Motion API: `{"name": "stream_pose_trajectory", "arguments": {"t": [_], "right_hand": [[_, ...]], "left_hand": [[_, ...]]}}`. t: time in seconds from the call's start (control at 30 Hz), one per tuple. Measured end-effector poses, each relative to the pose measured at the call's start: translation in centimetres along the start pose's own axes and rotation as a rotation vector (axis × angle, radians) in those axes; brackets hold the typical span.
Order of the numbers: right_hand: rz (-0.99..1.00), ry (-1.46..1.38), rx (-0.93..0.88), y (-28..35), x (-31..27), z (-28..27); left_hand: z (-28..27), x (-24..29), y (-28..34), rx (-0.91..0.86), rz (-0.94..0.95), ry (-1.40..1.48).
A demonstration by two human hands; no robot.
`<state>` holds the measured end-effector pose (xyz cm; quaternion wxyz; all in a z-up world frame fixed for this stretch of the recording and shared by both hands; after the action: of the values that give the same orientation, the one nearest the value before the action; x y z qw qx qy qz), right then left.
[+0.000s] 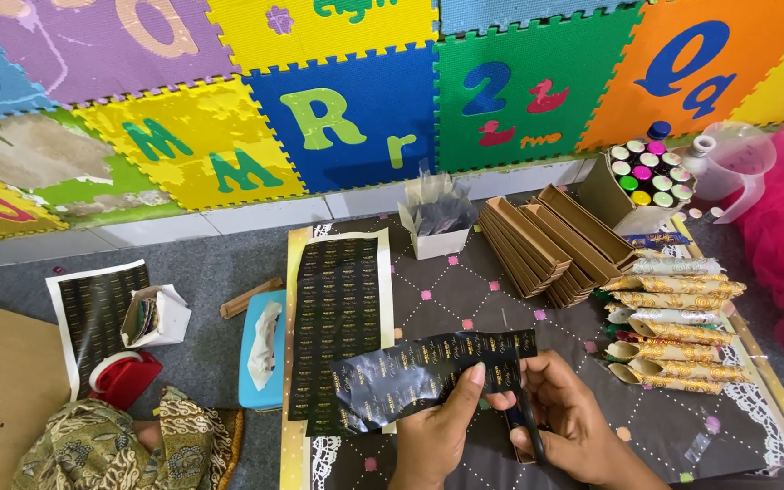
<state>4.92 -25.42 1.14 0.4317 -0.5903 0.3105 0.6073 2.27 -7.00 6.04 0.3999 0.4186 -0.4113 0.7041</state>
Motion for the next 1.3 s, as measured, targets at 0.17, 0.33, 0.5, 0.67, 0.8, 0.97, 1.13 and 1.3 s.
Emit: {"name": "stream_pose_trajectory", "arguments": {"t": [0.17, 0.33, 0.5, 0.67, 0.8, 0.97, 1.13, 1.3], "right_hand": [[-0.042, -0.053, -0.021, 0.1, 0.5, -0.2], [0.000, -0.053, 0.011, 0.4, 1.2, -0.4], [0.005, -0.090, 0.007, 0.6, 1.6, -0.5], [0.005, -0.065, 0.019, 0.5, 1.4, -0.3], [0.011, -0.016, 0.036, 0.4, 1.1, -0.2], [-0.019, -0.031, 0.029, 0.4, 1.5, -0.2], [-0.060, -0.007, 0.009, 0.1, 0.7, 0.2], [-0.076, 0.050, 0.022, 0.0, 0.7, 0.2]], "left_hand": [[0.0, -0.3, 0.1, -0.013, 0.023, 0.038], [0.1, -0.1, 0.2, -0.061, -0.054, 0.120], [-0.2, 0.0, 0.2, 0.010, 0.124, -0.078], [-0.1, 0.1, 0.1, -0.005, 0.118, -0.054], [0.1, 1.1, -0.1, -0.107, -0.051, 0.020], [0.3, 1.0, -0.1, -0.071, -0.018, 0.017], [0.7, 2.7, -0.7, -0.166, 0.002, 0.050], [-0.3, -0.3, 0.3, 0.014, -0.017, -0.060]]}}
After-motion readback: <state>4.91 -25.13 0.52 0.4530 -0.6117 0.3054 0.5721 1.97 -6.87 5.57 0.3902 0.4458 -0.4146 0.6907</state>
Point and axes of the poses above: each hand's wrist, its own y-axis away from the middle knuckle, its own z-axis out of the palm, x = y × z, the point moved 1 cm from there along -y, towards the middle knuckle, and after that the axes turned 3 degrees about y, right-handed, at the moved point
